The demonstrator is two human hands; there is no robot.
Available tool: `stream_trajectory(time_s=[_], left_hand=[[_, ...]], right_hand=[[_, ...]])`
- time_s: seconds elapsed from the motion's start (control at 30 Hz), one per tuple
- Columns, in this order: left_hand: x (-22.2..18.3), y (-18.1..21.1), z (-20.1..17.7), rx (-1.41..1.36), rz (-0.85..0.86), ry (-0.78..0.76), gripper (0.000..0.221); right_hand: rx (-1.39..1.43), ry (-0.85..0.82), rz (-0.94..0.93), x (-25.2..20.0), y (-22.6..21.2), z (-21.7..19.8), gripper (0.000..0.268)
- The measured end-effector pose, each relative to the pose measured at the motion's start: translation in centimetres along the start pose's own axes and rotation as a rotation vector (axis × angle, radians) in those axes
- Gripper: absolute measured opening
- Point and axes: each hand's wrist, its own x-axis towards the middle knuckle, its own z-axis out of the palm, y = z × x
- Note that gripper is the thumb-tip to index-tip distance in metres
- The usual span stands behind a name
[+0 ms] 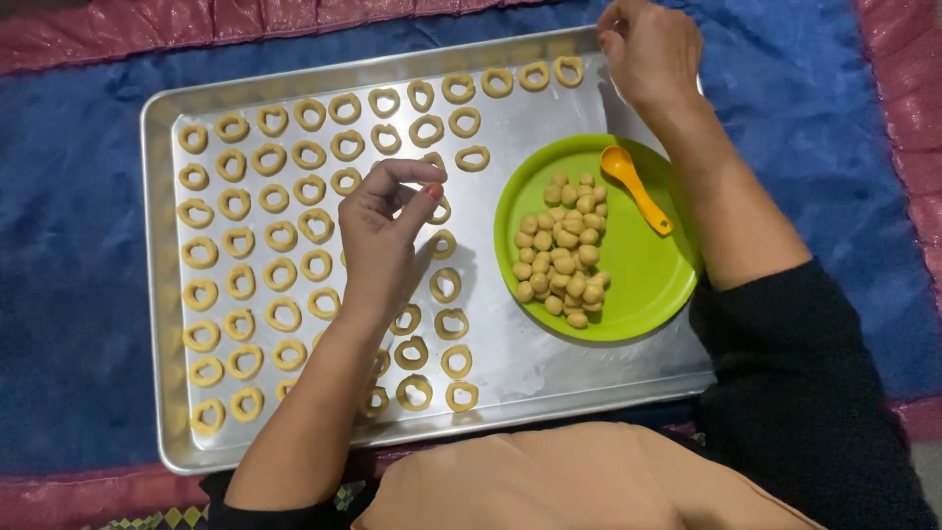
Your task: A person is manually shaping small pieces of dough into rings by rolling them between their palms and joining the ends, then placing them on a large metal tray.
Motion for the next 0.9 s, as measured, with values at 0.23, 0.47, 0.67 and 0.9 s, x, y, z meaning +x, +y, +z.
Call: stream_trajectory(time_s=[0.23, 0.47, 0.67, 0.9], left_hand=[[0.0, -0.4, 0.0, -0.03, -0.034, -0.023, 0.019], [0.3, -0.8, 0.4, -0.093, -0.184, -0.002, 0.017], [0.2, -0.6, 0.5, -0.112, -0.272, 0.023, 0.017], [0.2, -1.0, 0.2, -0.157, -0.295, -0.003, 0.016]], right_hand=[[0.313, -0.478, -0.012, -2.0, -5.6, -8.7, 0.014], [0.137, -0.801, -0.095, -4.6, -10.8, -14.2, 0.018], [0.059, -0.832, -0.297, -6.9, -9.4, -13.5, 0.019], [-0.111, -0.47, -0.454, -9.5, -7.5, -12.6, 0.008]])
